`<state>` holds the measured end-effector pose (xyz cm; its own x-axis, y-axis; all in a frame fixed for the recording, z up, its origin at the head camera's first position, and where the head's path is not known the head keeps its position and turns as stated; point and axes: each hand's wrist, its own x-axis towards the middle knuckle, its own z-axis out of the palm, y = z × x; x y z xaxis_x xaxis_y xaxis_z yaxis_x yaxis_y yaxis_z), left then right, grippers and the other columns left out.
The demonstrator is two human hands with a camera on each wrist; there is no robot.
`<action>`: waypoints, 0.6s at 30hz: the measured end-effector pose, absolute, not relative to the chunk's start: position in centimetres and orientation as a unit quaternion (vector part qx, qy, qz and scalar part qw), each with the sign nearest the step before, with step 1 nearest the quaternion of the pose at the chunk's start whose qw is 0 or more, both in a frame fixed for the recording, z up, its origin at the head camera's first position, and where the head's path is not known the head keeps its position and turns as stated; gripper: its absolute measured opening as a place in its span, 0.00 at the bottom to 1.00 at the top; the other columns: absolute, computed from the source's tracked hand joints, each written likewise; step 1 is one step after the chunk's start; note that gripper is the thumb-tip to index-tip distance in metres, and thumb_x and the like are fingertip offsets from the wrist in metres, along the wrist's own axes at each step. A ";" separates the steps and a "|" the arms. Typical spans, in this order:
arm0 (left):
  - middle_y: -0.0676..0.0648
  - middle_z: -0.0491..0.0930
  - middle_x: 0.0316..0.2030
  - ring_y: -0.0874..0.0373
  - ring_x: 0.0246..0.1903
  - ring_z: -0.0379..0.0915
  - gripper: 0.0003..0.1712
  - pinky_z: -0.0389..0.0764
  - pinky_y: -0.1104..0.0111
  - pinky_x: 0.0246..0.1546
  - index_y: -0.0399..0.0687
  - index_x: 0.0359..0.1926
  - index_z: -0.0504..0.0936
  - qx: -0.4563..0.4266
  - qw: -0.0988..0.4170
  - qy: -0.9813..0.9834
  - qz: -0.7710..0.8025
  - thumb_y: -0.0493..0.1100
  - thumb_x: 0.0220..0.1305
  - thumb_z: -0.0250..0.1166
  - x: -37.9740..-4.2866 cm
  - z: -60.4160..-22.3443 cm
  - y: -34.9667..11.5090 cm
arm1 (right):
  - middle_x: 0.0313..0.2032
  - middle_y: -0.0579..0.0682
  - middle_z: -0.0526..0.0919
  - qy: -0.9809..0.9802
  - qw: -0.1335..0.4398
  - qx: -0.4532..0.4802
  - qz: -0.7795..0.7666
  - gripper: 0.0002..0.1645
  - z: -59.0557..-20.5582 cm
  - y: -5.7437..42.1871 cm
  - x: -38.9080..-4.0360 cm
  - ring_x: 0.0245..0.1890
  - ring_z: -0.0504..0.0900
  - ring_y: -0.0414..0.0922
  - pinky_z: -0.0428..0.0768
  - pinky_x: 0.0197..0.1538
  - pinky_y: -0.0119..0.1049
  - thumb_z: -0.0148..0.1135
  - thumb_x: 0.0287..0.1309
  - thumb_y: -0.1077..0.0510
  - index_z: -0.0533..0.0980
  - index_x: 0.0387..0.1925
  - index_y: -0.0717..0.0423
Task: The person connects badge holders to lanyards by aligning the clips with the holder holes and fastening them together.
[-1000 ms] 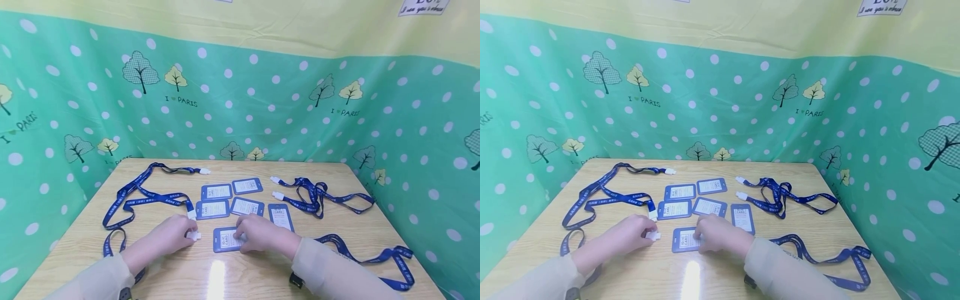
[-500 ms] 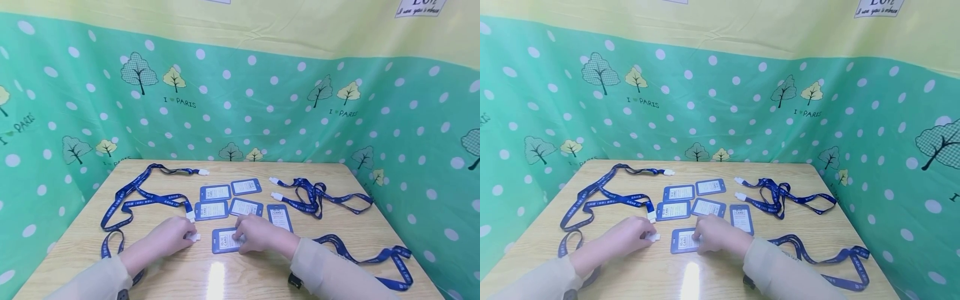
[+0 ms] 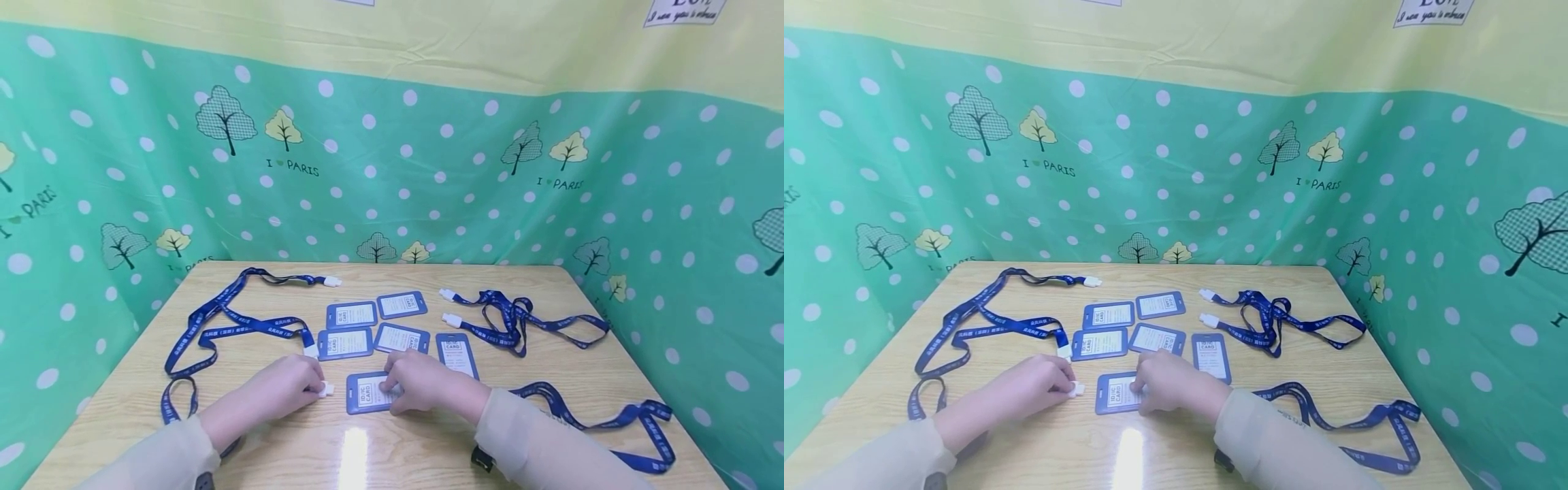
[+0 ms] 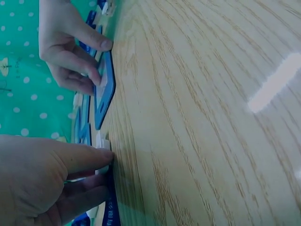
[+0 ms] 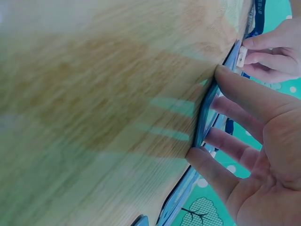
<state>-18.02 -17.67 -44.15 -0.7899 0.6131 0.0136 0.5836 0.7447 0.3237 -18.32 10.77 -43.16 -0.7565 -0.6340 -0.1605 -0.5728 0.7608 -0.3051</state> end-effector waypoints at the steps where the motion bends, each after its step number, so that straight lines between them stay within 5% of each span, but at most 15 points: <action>1: 0.56 0.84 0.36 0.60 0.38 0.82 0.05 0.85 0.65 0.42 0.52 0.34 0.92 0.322 0.047 0.932 0.158 0.39 0.56 0.77 -18.0 -44.2 -17.7 | 0.56 0.42 0.80 0.929 0.128 -0.325 -0.119 0.22 -43.1 10.8 -18.3 0.57 0.77 0.45 0.78 0.59 0.39 0.80 0.50 0.47 0.87 0.50 0.39; 18: 0.53 0.84 0.38 0.59 0.39 0.82 0.06 0.85 0.65 0.42 0.50 0.35 0.92 0.333 0.047 0.928 0.159 0.37 0.55 0.77 -17.9 -44.0 -17.5 | 0.55 0.42 0.80 0.928 0.131 -0.330 -0.113 0.23 -42.9 10.8 -18.2 0.54 0.76 0.43 0.78 0.57 0.38 0.79 0.51 0.46 0.86 0.51 0.39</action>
